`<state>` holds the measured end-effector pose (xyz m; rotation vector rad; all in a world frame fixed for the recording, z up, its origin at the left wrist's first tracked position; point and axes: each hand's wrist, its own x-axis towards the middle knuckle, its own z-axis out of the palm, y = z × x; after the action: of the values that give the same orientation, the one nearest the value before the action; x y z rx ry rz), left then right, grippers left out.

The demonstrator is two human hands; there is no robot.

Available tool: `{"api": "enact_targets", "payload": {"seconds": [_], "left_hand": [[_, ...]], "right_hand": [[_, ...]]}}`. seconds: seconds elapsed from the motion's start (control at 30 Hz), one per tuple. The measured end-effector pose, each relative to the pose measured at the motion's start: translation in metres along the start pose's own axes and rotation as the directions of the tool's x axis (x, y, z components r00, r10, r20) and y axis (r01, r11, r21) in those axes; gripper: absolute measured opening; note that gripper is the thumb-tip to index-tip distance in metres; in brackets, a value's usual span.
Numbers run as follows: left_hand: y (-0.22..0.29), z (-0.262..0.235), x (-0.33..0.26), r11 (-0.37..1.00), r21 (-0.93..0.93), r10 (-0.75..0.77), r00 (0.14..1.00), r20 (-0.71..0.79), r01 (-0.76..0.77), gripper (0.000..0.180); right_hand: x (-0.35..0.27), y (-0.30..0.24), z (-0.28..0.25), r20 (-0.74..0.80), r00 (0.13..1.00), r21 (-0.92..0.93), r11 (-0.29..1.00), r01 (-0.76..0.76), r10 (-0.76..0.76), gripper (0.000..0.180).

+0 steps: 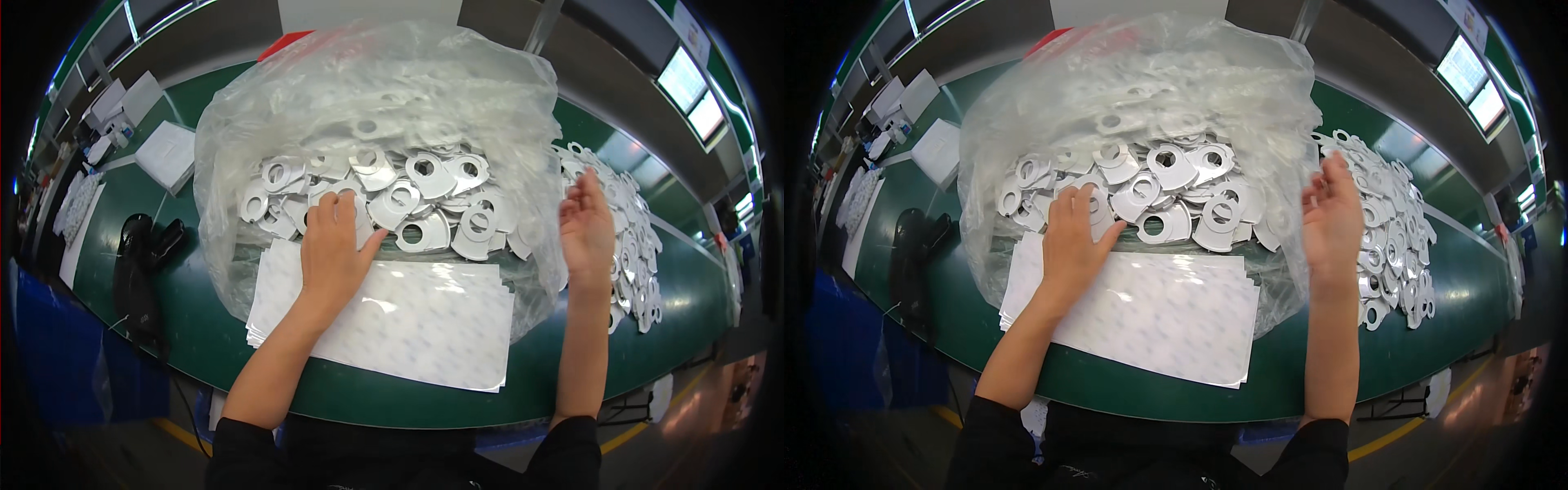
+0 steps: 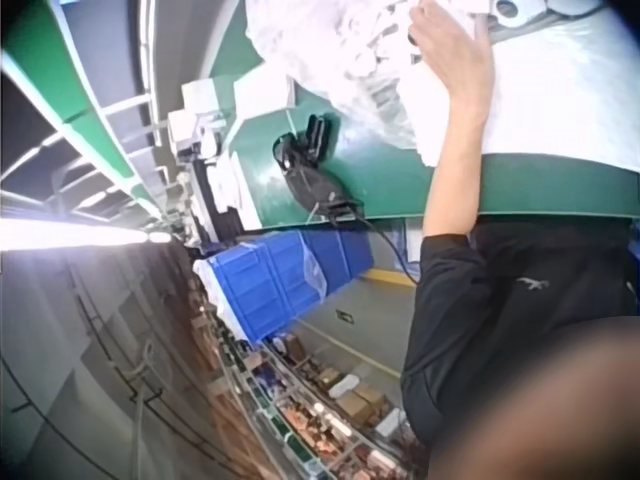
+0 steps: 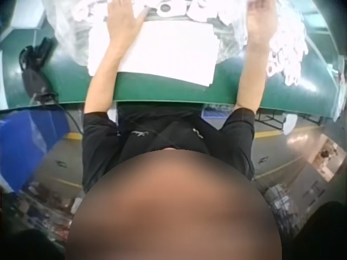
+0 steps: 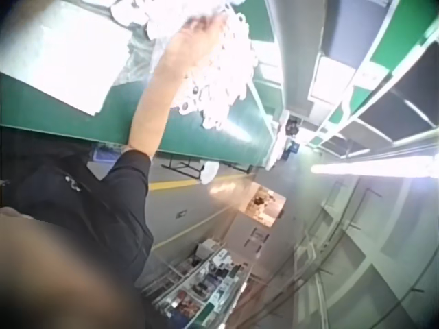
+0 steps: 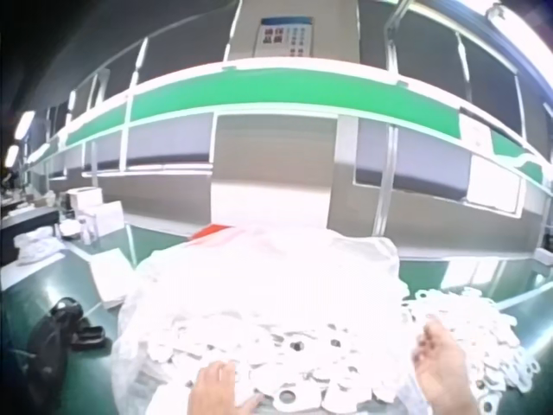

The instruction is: Applying small round adhesive labels to circular fixture components on an assembly line.

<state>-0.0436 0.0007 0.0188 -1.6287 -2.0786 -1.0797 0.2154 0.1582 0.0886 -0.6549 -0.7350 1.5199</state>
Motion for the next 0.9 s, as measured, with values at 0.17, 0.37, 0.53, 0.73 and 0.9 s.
{"api": "enact_targets", "payload": {"seconds": [0.17, 0.37, 0.53, 0.73, 0.9], "left_hand": [[0.001, 0.003, -0.001, 0.995, 0.093, -0.058, 0.986, 0.153, 0.044, 0.063], [0.001, -0.004, -0.001, 0.997, 0.025, -0.076, 0.994, 0.076, 0.074, 0.050], [-0.003, -0.012, 0.002, 0.990, -0.058, -0.128, 0.991, 0.040, 0.130, 0.040], [-0.003, -0.018, 0.008, 0.436, -0.746, -0.393, 0.852, 0.346, 0.504, 0.021], [0.014, -0.005, -0.001, -0.449, -0.593, -0.170, 0.588, 0.791, 0.668, 0.034]], "right_hand": [[-0.056, 0.040, 0.033, 0.611, 0.722, -0.740, 0.557, 0.376, 0.324, 0.016], [-0.120, 0.073, 0.042, 0.658, 0.426, -0.622, 0.129, 0.772, 0.621, 0.035], [-0.118, 0.072, 0.038, 0.616, 0.476, -0.636, 0.040, 0.771, 0.627, 0.035], [-0.103, 0.074, 0.034, 0.628, 0.432, -0.663, 0.155, 0.733, 0.647, 0.034], [-0.103, 0.073, 0.031, 0.634, 0.390, -0.663, 0.209, 0.719, 0.668, 0.029]]}}
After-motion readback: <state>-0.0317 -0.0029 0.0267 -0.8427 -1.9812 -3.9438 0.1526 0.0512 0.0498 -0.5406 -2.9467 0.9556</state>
